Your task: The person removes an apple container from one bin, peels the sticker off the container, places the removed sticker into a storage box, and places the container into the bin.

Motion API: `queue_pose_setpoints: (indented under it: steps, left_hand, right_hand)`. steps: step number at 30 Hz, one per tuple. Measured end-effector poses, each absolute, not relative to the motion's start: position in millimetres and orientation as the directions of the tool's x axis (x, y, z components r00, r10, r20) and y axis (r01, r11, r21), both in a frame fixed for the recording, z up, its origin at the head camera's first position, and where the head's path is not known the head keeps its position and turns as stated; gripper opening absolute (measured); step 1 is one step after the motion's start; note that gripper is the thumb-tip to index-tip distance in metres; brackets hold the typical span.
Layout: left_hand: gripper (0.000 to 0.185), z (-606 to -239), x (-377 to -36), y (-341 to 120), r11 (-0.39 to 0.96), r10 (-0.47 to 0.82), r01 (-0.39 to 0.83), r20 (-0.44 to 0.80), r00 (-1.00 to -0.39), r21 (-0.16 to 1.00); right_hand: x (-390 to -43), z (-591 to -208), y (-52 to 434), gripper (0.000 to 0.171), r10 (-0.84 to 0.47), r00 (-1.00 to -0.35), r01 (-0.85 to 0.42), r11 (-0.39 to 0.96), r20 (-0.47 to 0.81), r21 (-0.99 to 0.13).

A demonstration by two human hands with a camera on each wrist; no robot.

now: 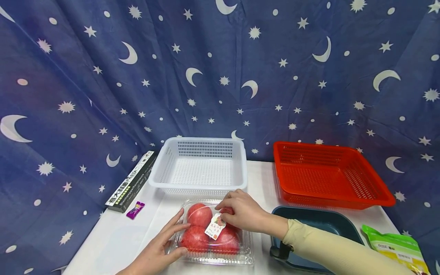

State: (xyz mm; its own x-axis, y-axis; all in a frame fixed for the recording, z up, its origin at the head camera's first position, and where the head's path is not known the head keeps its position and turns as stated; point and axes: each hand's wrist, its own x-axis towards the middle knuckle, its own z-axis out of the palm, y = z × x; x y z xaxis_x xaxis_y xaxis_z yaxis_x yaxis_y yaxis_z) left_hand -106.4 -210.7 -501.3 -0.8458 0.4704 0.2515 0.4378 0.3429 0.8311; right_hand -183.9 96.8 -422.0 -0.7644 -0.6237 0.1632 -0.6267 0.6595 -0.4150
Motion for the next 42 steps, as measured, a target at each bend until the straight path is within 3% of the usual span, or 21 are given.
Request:
queue_pose_setpoints:
  steps: [10, 20, 29, 42]
  left_hand:
    - [0.054, -502.3, -107.7, -209.5, 0.346, 0.443, 0.344, 0.172, -0.880, 0.873]
    - [0.055, -502.4, -106.7, -209.7, 0.337, 0.446, 0.333, 0.162, -0.880, 0.881]
    - [0.055, -504.2, -107.2, -210.0, 0.318, 0.461, 0.377, 0.205, -0.863, 0.870]
    - [0.055, -502.7, -106.9, -210.0, 0.322, 0.444, 0.324, 0.160, -0.882, 0.890]
  right_hand:
    - [-185.9, -427.1, 92.0, 0.017, -0.665, -0.721, -0.686, 0.644, 0.196, -0.338]
    - [-184.4, -428.2, 87.4, 0.007, -0.648, -0.737, -0.666, 0.650, 0.192, -0.366]
    - [-185.0, -428.5, 81.3, 0.011, -0.626, -0.755, -0.649, 0.673, 0.195, -0.356]
    - [-187.6, -428.4, 81.2, 0.013, -0.644, -0.734, -0.672, 0.642, 0.215, -0.371]
